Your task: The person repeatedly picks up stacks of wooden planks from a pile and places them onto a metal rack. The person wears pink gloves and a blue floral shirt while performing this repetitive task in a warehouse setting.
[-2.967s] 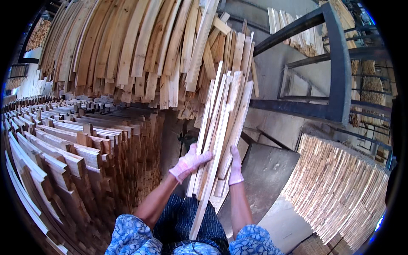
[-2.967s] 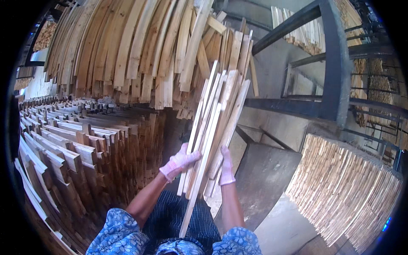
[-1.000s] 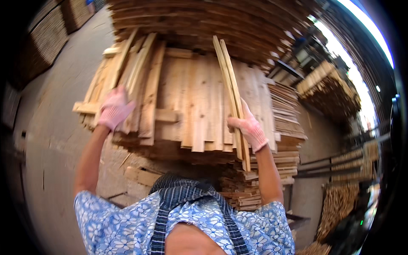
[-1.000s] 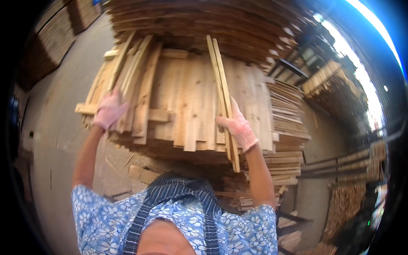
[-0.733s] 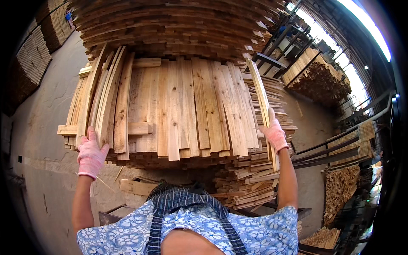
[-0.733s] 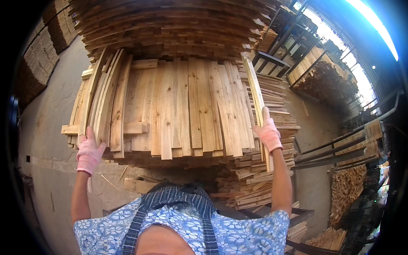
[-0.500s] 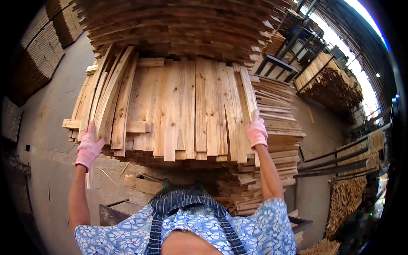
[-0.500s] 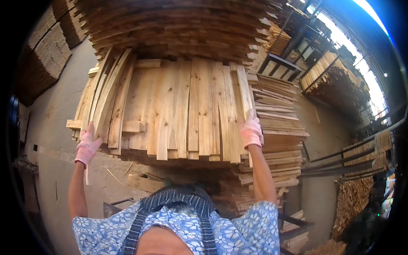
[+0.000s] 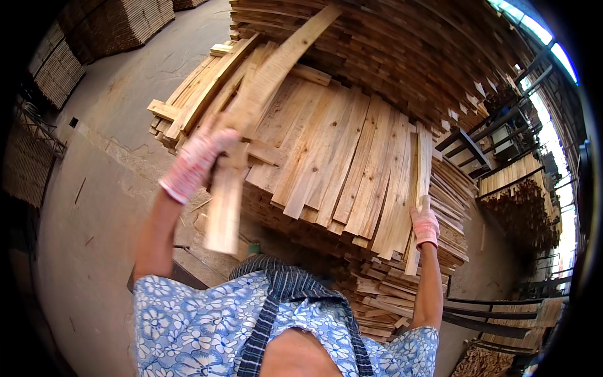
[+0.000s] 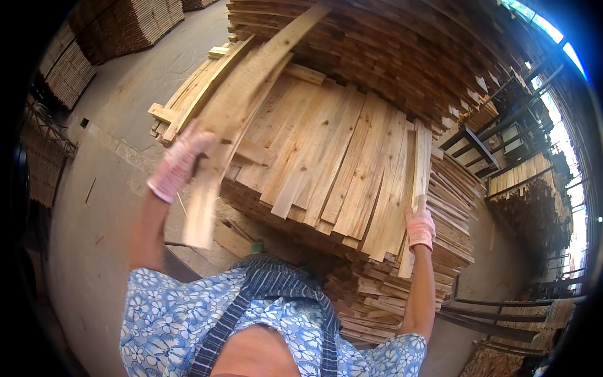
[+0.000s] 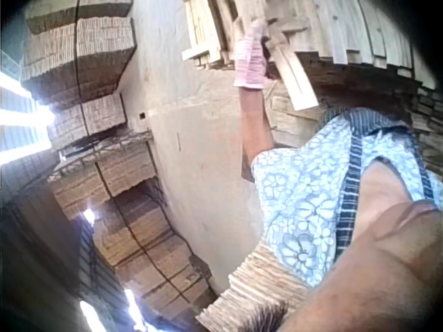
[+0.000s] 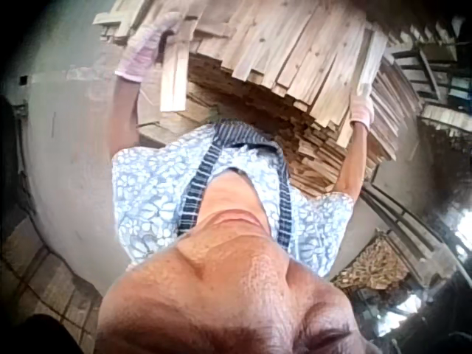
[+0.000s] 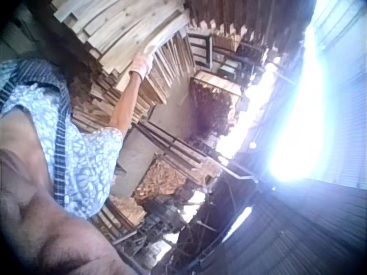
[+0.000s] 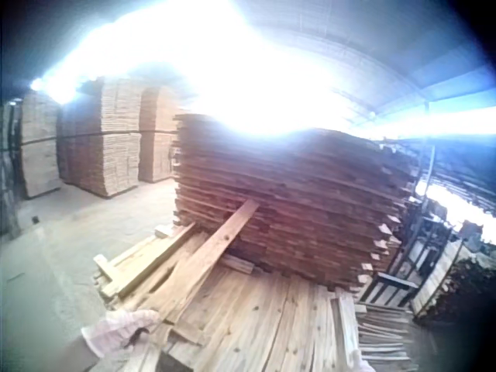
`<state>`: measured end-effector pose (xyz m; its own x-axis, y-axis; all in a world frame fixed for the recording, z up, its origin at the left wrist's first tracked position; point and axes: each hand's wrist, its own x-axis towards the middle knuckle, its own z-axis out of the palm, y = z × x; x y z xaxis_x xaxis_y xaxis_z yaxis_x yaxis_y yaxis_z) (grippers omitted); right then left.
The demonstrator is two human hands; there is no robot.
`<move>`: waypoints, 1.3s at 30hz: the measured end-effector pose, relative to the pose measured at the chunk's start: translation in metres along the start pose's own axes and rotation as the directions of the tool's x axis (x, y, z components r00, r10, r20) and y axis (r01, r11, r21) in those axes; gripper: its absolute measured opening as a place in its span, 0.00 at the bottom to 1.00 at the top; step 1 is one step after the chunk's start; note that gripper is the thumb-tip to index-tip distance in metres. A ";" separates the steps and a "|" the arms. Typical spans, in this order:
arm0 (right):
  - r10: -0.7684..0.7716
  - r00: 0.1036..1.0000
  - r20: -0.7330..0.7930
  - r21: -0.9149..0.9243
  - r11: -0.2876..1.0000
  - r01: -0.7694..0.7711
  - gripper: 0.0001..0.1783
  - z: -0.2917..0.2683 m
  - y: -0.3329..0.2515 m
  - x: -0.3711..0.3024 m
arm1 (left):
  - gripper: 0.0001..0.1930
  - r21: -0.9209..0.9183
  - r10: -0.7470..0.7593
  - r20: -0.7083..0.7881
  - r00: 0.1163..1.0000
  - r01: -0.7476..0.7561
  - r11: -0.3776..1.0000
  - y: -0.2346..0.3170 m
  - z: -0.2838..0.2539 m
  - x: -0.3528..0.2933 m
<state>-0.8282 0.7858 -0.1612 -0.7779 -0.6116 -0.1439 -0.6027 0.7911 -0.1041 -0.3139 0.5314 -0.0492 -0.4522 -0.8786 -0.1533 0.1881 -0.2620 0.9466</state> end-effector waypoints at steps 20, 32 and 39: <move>-0.392 0.916 0.081 0.854 0.502 0.139 0.60 0.033 -0.327 -0.019 | 0.41 0.630 0.085 0.100 0.991 -0.129 0.766 -0.156 0.058 0.027; -0.293 0.931 -0.216 0.766 0.541 0.348 0.56 -0.030 -0.053 -0.050 | 0.50 0.919 0.054 -0.145 0.988 0.114 0.377 -0.161 0.104 0.053; -0.075 0.993 -0.094 0.353 0.930 0.104 0.48 -0.031 0.058 0.021 | 0.46 0.763 0.158 -0.242 0.957 0.087 0.641 -0.157 0.091 0.053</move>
<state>-0.8856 0.8187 -0.1397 -0.7438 -0.6670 -0.0426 -0.5785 0.6744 -0.4588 -0.4469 0.5622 -0.1796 -0.1920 -0.9792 -0.0658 -0.5841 0.0601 0.8094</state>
